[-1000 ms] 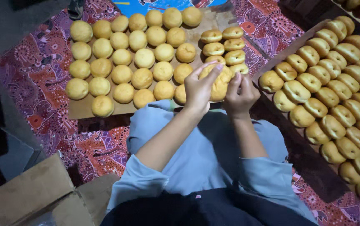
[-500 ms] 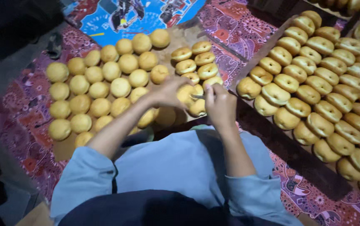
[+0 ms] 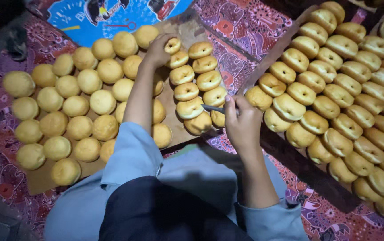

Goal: The person sits on a patterned mat and repeatedly picks up round buns, cuts them horizontally with a knife, and places them into a crate. The task involves handling buns one at a time and using a knife to slice them open.

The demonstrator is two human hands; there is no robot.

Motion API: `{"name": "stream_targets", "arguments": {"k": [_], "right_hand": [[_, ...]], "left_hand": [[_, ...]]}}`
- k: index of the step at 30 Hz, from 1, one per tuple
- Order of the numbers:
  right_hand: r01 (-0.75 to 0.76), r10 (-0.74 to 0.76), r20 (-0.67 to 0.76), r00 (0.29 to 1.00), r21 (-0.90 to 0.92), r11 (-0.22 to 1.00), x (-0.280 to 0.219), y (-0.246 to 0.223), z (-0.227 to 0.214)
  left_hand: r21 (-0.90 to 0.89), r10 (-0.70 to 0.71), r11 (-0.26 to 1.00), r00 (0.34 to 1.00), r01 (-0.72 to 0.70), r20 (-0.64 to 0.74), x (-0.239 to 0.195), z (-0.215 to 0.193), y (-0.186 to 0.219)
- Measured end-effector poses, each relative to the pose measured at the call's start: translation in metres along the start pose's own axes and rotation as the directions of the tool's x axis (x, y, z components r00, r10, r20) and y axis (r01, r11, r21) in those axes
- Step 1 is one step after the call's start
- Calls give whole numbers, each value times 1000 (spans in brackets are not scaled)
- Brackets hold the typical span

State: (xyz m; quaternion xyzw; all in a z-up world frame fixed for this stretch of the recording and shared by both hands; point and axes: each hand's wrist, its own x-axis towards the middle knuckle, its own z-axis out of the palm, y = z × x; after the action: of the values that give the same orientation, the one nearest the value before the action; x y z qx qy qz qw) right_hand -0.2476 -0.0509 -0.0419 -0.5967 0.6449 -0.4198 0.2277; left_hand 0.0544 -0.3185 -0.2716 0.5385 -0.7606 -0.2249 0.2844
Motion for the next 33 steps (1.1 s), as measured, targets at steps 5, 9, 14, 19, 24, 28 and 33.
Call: {"name": "stream_targets", "arguments": {"k": [5, 9, 14, 19, 24, 28, 33], "right_hand": [[19, -17, 71, 997, -32, 999, 15, 17, 23], [100, -86, 141, 986, -95, 990, 49, 36, 70], [113, -98, 154, 983, -95, 989, 76, 62, 135], [243, -235, 137, 962, -51, 969, 105, 84, 172], [229, -211, 207, 955, -65, 971, 108, 89, 196], [227, -209, 153, 966, -110, 968, 110, 82, 202], [261, -241, 147, 959, -143, 955, 109, 79, 204]], "left_hand": [[-172, -57, 984, 992, 37, -114, -11, 31, -26], [-140, -162, 982, 944, 126, -289, -21, 44, -12], [-371, -406, 866, 905, 336, -127, -35, 27, 27], [-469, -329, 857, 928, 216, -175, -48, 8, 39], [-533, -273, 841, 925, 96, -265, -57, 20, 26], [-540, -275, 836, 925, 96, -262, -55, 27, 21], [-546, -273, 831, 932, 104, -237, -56, 28, 19]]}}
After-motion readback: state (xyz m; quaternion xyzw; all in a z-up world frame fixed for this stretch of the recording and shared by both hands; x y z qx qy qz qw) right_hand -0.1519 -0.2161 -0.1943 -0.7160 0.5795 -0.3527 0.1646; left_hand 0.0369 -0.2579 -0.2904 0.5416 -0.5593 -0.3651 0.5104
